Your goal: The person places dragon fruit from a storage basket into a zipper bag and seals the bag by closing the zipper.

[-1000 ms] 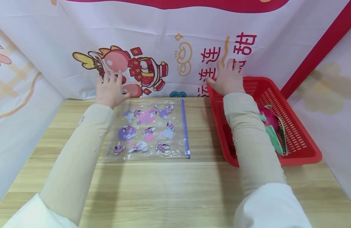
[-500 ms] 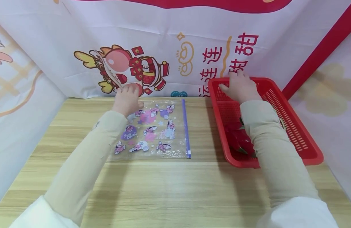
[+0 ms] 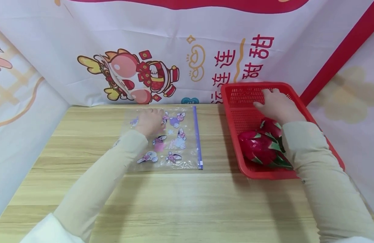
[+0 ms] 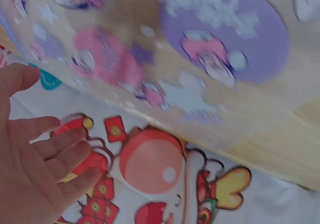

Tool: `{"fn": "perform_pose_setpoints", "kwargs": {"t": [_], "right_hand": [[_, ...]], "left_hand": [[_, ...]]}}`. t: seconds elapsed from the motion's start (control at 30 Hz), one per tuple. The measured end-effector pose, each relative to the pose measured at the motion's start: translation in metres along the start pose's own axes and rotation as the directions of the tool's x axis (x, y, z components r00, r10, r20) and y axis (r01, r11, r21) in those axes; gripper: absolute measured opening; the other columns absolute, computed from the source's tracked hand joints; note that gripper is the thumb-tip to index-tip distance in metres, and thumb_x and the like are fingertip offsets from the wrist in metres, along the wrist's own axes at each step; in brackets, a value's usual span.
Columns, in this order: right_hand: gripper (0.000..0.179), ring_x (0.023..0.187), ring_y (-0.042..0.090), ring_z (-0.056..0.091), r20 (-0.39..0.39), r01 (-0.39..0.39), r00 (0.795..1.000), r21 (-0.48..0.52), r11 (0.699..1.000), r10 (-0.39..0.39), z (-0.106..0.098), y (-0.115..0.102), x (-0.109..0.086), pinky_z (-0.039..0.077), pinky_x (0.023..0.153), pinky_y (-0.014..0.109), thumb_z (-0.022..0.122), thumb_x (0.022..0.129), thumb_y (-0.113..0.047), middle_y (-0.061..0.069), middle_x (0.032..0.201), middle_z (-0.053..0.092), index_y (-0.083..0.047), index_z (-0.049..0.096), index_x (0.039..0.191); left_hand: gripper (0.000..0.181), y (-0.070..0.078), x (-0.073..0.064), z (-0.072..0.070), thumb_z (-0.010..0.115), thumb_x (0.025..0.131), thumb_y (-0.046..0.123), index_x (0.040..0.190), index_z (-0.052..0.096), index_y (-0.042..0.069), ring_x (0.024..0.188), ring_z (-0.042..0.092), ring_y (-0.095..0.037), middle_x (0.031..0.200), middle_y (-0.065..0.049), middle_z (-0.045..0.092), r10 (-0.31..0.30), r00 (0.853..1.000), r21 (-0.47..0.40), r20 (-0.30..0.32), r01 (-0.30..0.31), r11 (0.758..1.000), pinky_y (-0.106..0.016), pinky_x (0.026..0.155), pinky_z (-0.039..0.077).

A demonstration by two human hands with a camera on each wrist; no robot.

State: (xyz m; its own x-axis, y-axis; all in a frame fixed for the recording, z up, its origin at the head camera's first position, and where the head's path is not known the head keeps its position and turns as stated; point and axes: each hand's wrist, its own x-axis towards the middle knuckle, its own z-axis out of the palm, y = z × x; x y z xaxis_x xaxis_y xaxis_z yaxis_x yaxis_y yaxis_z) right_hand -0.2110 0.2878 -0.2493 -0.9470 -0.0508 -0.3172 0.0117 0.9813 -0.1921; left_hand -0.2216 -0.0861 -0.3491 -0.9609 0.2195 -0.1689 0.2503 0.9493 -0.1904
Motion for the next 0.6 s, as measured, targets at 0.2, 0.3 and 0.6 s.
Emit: {"fn": "perform_pose_setpoints", "kwargs": {"t": [0.2, 0.3, 0.6], "right_hand": [[0.084, 0.121, 0.057, 0.028, 0.007, 0.032, 0.999, 0.005, 0.999, -0.032, 0.006, 0.027, -0.008, 0.035, 0.095, 0.073, 0.055, 0.092, -0.043, 0.041, 0.137, 0.027, 0.011, 0.018, 0.146], [0.08, 0.12, 0.058, 0.026, -0.004, 0.035, 0.999, 0.003, 0.999, -0.035, 0.01, 0.043, -0.011, 0.032, 0.096, 0.074, 0.052, 0.094, -0.039, 0.044, 0.134, 0.028, 0.015, 0.018, 0.144], [0.076, 0.111, 0.059, 0.03, -0.038, 0.013, 0.999, 0.036, 0.999, -0.012, 0.024, 0.109, -0.024, 0.031, 0.091, 0.076, 0.04, 0.099, -0.04, 0.047, 0.126, 0.028, 0.018, 0.015, 0.142]], "left_hand": [[0.052, 0.017, -0.005, 0.001, 0.053, 0.094, 0.032, 0.137, 0.047, 0.003, 0.12, 0.056, -0.032, 0.132, -0.018, 0.057, 0.034, 0.999, 0.022, 0.018, -0.035, 0.999, -0.044, 0.102, 0.047], [0.056, 0.025, -0.006, 0.002, 0.052, 0.095, 0.034, 0.142, 0.042, 0.005, 0.126, 0.051, -0.035, 0.137, -0.019, 0.053, 0.042, 0.998, 0.026, 0.047, -0.044, 0.999, -0.047, 0.108, 0.041], [0.047, 0.053, -0.004, 0.009, 0.051, 0.095, 0.022, 0.139, 0.045, 0.007, 0.123, 0.054, -0.033, 0.133, -0.016, 0.057, 0.099, 0.994, -0.07, 0.04, -0.096, 0.993, -0.046, 0.102, 0.046]]}}
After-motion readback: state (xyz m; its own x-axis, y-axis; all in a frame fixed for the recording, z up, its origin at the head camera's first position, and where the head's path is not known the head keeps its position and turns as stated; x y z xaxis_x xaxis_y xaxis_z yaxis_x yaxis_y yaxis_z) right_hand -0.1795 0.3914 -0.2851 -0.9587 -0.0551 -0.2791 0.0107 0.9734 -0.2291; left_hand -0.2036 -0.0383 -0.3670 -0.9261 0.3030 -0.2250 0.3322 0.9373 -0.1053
